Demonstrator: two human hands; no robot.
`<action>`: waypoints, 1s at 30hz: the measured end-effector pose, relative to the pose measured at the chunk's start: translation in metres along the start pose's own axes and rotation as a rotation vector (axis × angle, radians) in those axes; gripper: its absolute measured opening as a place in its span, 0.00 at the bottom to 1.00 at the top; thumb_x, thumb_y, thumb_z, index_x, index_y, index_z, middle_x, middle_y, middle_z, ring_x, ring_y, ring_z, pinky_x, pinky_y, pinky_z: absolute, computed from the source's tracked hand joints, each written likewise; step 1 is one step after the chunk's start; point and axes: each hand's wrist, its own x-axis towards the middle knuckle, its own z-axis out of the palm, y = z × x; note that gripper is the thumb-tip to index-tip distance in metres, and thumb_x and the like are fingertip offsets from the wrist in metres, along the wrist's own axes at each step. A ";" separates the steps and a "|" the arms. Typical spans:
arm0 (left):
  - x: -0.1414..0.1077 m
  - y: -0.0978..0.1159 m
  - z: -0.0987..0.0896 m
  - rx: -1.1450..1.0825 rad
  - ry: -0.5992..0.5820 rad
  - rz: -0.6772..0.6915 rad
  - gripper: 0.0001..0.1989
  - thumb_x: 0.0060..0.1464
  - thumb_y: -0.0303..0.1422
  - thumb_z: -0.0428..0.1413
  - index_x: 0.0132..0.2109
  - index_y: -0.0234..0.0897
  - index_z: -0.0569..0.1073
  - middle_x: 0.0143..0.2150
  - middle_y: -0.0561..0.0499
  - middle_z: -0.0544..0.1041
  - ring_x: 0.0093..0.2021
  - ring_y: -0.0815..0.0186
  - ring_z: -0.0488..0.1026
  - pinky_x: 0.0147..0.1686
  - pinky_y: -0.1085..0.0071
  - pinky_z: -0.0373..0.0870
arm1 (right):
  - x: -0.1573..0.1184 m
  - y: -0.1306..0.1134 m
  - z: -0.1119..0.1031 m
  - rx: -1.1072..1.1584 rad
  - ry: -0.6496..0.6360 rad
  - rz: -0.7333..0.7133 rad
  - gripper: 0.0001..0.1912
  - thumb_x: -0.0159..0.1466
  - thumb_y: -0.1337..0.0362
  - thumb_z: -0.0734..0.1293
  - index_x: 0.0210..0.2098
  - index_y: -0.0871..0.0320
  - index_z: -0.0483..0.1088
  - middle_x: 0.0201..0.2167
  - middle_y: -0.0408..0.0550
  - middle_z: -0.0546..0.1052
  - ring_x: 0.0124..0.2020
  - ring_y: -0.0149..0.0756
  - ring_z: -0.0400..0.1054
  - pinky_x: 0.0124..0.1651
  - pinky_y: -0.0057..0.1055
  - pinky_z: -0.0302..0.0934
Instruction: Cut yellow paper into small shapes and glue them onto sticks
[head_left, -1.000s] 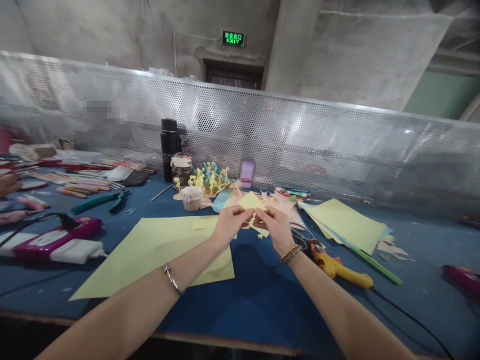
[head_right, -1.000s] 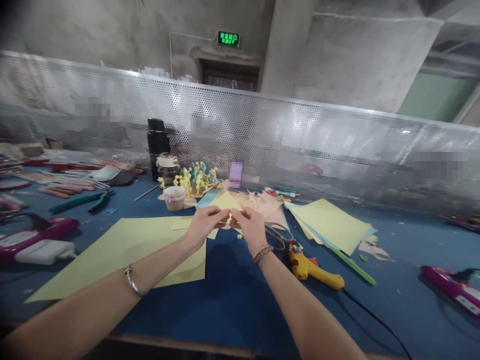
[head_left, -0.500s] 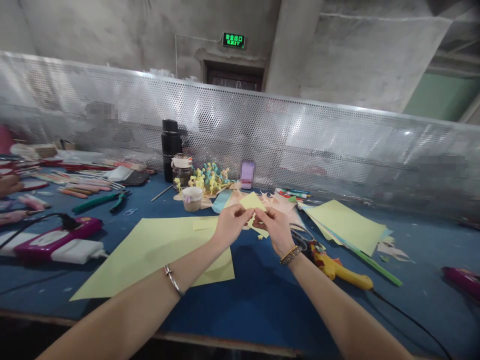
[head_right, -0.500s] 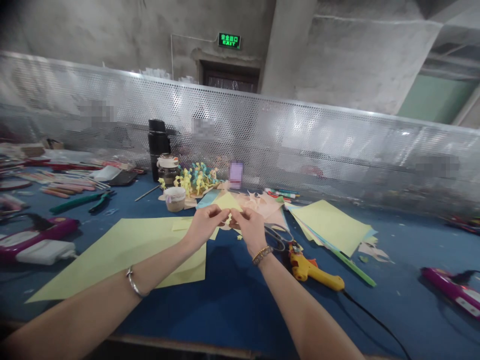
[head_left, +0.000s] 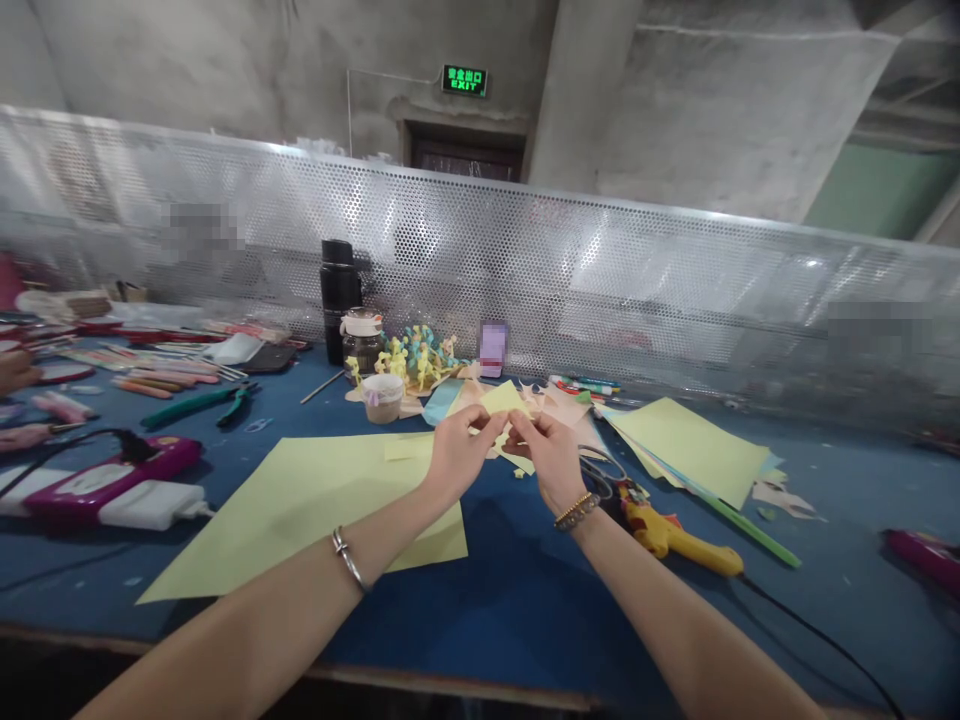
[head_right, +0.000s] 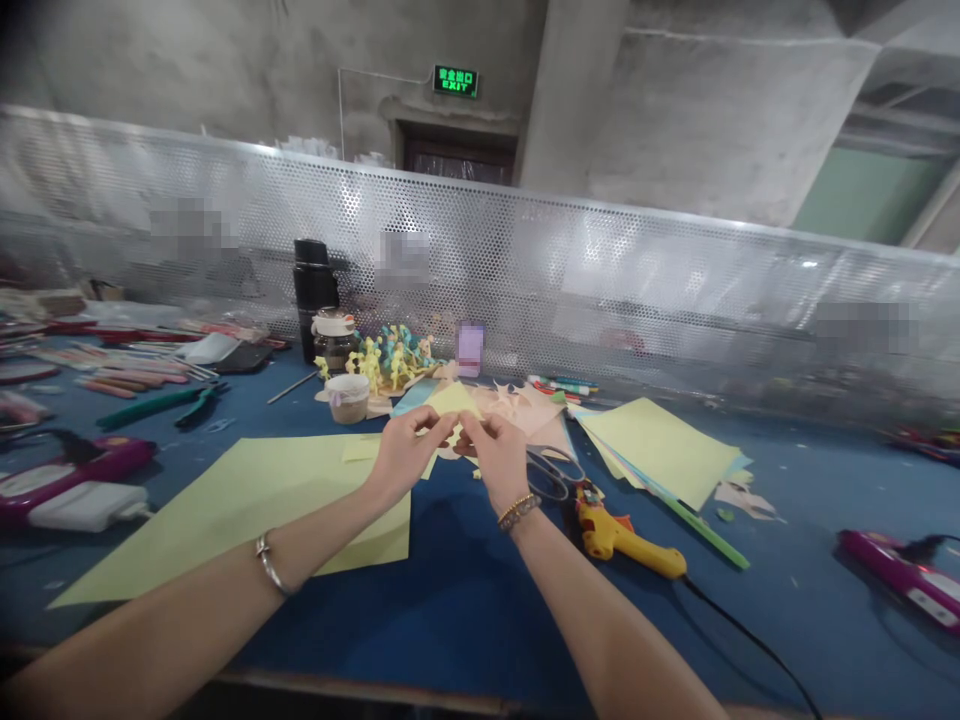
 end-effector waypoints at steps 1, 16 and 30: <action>0.000 0.000 0.000 -0.003 0.006 0.002 0.18 0.53 0.43 0.53 0.22 0.37 0.64 0.21 0.54 0.67 0.27 0.66 0.70 0.27 0.73 0.61 | 0.000 0.000 0.000 -0.002 0.001 -0.007 0.18 0.48 0.51 0.72 0.22 0.61 0.69 0.18 0.40 0.71 0.20 0.29 0.68 0.29 0.31 0.70; -0.001 -0.001 0.009 -0.365 -0.037 -0.205 0.20 0.47 0.47 0.58 0.21 0.35 0.68 0.22 0.54 0.69 0.26 0.68 0.70 0.31 0.71 0.73 | 0.002 0.005 -0.004 -0.056 0.012 -0.064 0.18 0.51 0.50 0.70 0.21 0.59 0.69 0.18 0.41 0.70 0.20 0.30 0.67 0.28 0.32 0.69; 0.000 -0.005 0.008 -0.352 -0.005 -0.250 0.18 0.47 0.45 0.58 0.22 0.36 0.67 0.21 0.56 0.67 0.24 0.69 0.70 0.27 0.72 0.71 | 0.001 0.002 -0.004 -0.003 -0.097 -0.039 0.16 0.47 0.54 0.74 0.28 0.61 0.74 0.22 0.42 0.75 0.26 0.32 0.70 0.35 0.33 0.70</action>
